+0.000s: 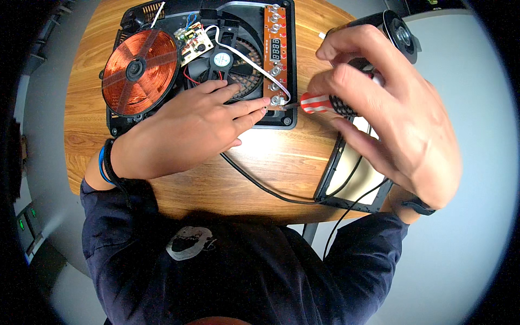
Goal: The person works on the internal electronics of a disassembled appliance, connecting wires to a circuit board and securing components with a screwdriver. They manipulate a copper coil, a fan, and a control board, then reposition the copper coil and fan assembly within the housing.
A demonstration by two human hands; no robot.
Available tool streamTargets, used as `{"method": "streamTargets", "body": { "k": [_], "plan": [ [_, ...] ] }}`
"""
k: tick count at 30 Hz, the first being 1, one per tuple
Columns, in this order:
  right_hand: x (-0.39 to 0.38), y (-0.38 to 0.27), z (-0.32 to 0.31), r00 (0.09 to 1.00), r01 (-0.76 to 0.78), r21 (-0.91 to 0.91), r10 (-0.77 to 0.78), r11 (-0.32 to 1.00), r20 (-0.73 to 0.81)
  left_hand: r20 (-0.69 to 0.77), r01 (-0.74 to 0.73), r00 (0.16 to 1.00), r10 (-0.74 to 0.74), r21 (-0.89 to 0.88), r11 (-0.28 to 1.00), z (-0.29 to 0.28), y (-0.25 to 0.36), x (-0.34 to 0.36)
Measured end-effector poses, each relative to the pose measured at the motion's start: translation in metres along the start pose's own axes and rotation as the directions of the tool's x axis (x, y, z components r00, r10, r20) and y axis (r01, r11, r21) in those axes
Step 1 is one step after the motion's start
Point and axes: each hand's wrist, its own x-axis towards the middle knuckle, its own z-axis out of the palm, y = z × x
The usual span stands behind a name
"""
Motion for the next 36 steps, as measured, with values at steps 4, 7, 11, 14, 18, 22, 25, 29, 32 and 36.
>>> {"method": "streamTargets", "body": {
  "k": [4,7,11,14,18,22,25,29,32,36],
  "plan": [
    [-0.005,0.006,-0.001,0.998,-0.016,0.012,0.015,1.0,0.057,0.011,0.005,1.0,-0.005,0.002,1.0,-0.001,0.0,0.001],
    [-0.01,0.001,0.007,0.977,-0.21,0.026,0.21,0.977,0.028,0.056,0.004,0.998,-0.004,0.018,1.0,-0.005,0.001,0.002],
    [-0.012,-0.004,0.011,0.952,-0.304,0.032,0.303,0.952,0.034,0.057,0.011,0.998,-0.012,0.022,1.0,-0.003,0.001,0.0],
    [-0.009,0.001,0.007,0.992,-0.125,0.065,0.126,0.99,-0.013,0.057,0.002,0.998,-0.003,0.026,1.0,-0.003,0.001,0.001],
    [-0.012,0.012,0.007,1.0,0.001,0.082,-0.001,0.997,-0.01,0.046,-0.009,0.999,0.008,0.026,1.0,-0.005,0.001,0.002],
    [-0.011,0.005,0.014,0.982,-0.179,0.111,0.184,0.978,-0.041,0.039,0.0,0.999,-0.002,0.047,0.999,-0.004,0.002,0.0],
    [-0.011,-0.005,0.015,0.944,-0.325,0.017,0.326,0.945,-0.045,0.001,-0.008,1.0,0.008,0.049,0.999,-0.001,0.001,-0.002],
    [-0.008,-0.005,0.012,0.967,-0.246,0.085,0.251,0.965,-0.047,0.012,-0.024,1.0,0.023,0.058,0.998,-0.003,0.0,-0.002],
    [-0.007,0.0,0.009,0.996,-0.064,0.031,0.066,0.997,-0.058,0.027,-0.024,0.999,0.023,0.046,0.999,-0.005,0.0,-0.001],
    [-0.007,0.002,0.007,0.999,-0.054,0.052,0.054,0.997,0.003,0.009,-0.018,1.0,0.017,0.017,1.0,-0.001,0.001,-0.001]
  ]
}}
